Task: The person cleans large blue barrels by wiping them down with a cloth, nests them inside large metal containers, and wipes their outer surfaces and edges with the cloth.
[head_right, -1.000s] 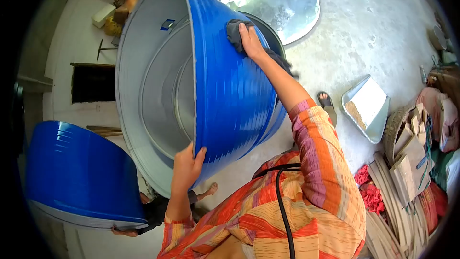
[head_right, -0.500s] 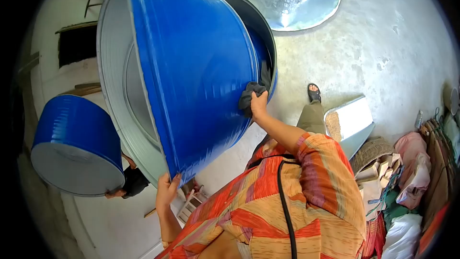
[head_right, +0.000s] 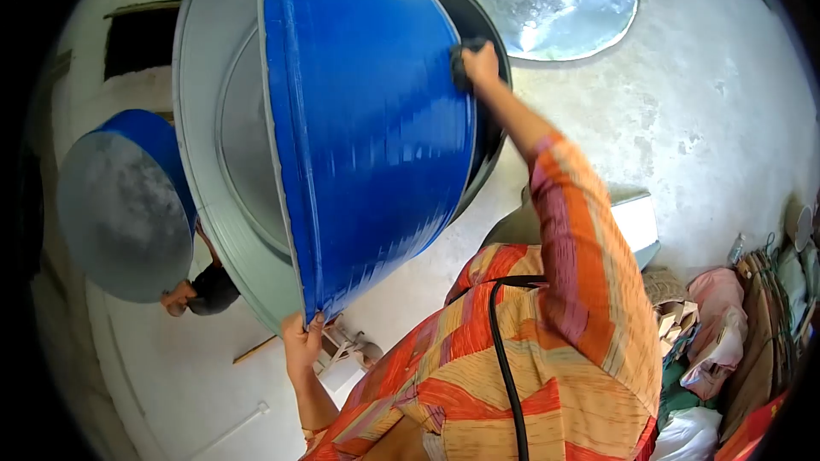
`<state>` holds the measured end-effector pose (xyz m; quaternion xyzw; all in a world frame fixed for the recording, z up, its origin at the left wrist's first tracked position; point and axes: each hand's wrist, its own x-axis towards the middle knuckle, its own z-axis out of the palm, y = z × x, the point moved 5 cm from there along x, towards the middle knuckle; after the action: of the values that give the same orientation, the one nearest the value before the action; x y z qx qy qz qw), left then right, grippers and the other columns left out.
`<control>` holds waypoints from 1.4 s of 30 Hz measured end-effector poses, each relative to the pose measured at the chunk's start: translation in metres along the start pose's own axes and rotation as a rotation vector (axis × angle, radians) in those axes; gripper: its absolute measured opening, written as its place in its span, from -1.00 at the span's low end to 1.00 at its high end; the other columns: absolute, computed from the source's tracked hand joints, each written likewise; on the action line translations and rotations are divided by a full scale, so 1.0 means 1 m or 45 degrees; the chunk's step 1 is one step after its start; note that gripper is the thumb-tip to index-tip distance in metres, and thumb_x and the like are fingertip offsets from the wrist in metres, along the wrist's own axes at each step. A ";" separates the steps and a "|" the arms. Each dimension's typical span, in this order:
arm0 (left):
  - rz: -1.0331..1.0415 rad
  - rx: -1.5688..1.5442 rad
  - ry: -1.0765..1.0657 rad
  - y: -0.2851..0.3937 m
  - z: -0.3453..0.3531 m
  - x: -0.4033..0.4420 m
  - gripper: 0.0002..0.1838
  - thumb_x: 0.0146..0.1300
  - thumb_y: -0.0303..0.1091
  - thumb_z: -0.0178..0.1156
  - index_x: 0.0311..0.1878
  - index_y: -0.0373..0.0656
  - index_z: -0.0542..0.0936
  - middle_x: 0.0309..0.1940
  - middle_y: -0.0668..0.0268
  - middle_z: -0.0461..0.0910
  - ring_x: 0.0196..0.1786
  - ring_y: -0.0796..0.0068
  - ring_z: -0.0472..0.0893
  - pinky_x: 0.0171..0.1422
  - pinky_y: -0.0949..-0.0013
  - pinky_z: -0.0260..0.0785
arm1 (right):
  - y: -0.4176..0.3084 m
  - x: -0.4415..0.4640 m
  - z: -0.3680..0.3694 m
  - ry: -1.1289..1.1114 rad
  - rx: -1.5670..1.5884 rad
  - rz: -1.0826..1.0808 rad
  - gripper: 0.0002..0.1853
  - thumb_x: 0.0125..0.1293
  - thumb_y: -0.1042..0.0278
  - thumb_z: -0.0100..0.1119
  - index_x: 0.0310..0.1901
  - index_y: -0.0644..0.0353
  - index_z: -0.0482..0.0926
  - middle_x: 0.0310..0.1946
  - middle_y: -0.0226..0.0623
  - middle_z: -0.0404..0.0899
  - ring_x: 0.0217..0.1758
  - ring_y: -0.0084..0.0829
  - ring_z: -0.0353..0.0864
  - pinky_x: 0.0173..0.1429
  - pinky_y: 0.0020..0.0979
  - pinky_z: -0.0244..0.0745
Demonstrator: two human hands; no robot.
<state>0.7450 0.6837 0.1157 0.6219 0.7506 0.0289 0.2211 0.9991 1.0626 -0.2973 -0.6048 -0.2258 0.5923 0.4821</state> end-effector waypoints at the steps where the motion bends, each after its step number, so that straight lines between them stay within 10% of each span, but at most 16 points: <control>1: -0.009 0.000 0.058 0.012 -0.003 -0.002 -0.72 0.28 -0.27 0.12 -0.49 -0.25 0.46 -0.71 0.26 0.34 -0.63 0.35 0.35 -0.51 0.32 0.15 | -0.012 0.032 0.012 -0.046 -0.058 -0.098 -0.66 0.08 0.36 0.20 -0.08 0.29 0.51 -0.22 -0.06 0.63 -0.09 -0.17 0.61 0.03 -0.28 0.46; 6: 0.003 -0.061 -0.026 0.021 -0.009 0.015 -0.90 0.19 -0.46 0.15 -0.31 -0.30 0.57 -0.62 0.24 0.49 -0.58 0.32 0.47 -0.42 0.39 0.30 | -0.107 0.108 0.077 -0.248 -0.429 -0.322 -0.54 0.16 0.07 0.12 0.02 0.18 0.55 -0.10 -0.07 0.62 -0.03 -0.12 0.59 0.03 -0.30 0.45; 13: -0.187 -0.152 -0.161 0.083 -0.001 0.077 -0.71 0.06 -0.46 0.26 -0.10 -0.23 0.58 -0.41 0.10 0.59 -0.34 0.06 0.60 -0.27 0.28 0.42 | -0.049 0.043 0.032 -0.120 -0.654 -0.567 -0.66 0.37 0.15 -0.03 -0.16 0.31 0.52 -0.26 0.04 0.57 -0.16 -0.07 0.57 -0.08 -0.23 0.40; 20: -0.218 -0.146 -0.181 0.165 -0.023 0.153 -0.83 0.14 -0.37 0.22 -0.26 -0.26 0.55 -0.49 0.05 0.53 -0.42 -0.03 0.52 -0.33 0.18 0.34 | 0.030 -0.111 -0.019 -0.268 -0.396 0.033 -0.79 0.29 0.44 -0.04 -0.07 0.32 0.37 -0.17 0.05 0.44 -0.05 -0.01 0.43 0.10 -0.21 0.32; 31: -0.609 -0.217 -0.222 0.149 -0.022 0.139 -0.90 0.17 -0.45 0.21 -0.31 -0.29 0.55 -0.59 0.11 0.46 -0.56 0.19 0.41 -0.43 0.30 0.26 | -0.126 0.161 0.114 -0.551 -0.619 -0.594 -0.75 0.19 0.24 0.15 -0.25 0.27 0.56 -0.28 0.03 0.57 -0.13 0.01 0.55 -0.03 -0.17 0.43; 36: -0.740 -0.289 -0.154 0.149 -0.020 0.130 -0.90 0.19 -0.47 0.21 -0.29 -0.31 0.55 -0.56 0.18 0.46 -0.52 0.42 0.40 -0.40 0.37 0.28 | -0.180 0.255 0.225 -0.799 -0.981 -0.547 -0.61 0.20 0.08 0.13 -0.04 0.16 0.61 -0.15 -0.04 0.62 -0.04 -0.14 0.61 0.06 -0.22 0.44; 42: -0.803 -0.325 -0.135 0.148 -0.020 0.119 -0.88 0.13 -0.54 0.20 -0.24 -0.29 0.59 -0.47 0.13 0.56 -0.38 0.16 0.52 -0.23 0.28 0.35 | -0.158 0.248 0.225 -0.936 -0.594 -0.275 -0.59 0.28 0.04 0.03 -0.10 0.25 0.58 -0.13 0.05 0.58 -0.04 -0.08 0.55 0.04 -0.22 0.40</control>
<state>0.8582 0.8338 0.1456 0.3271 0.8838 0.0206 0.3339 0.8844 1.4116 -0.2495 -0.4198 -0.5715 0.6473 0.2797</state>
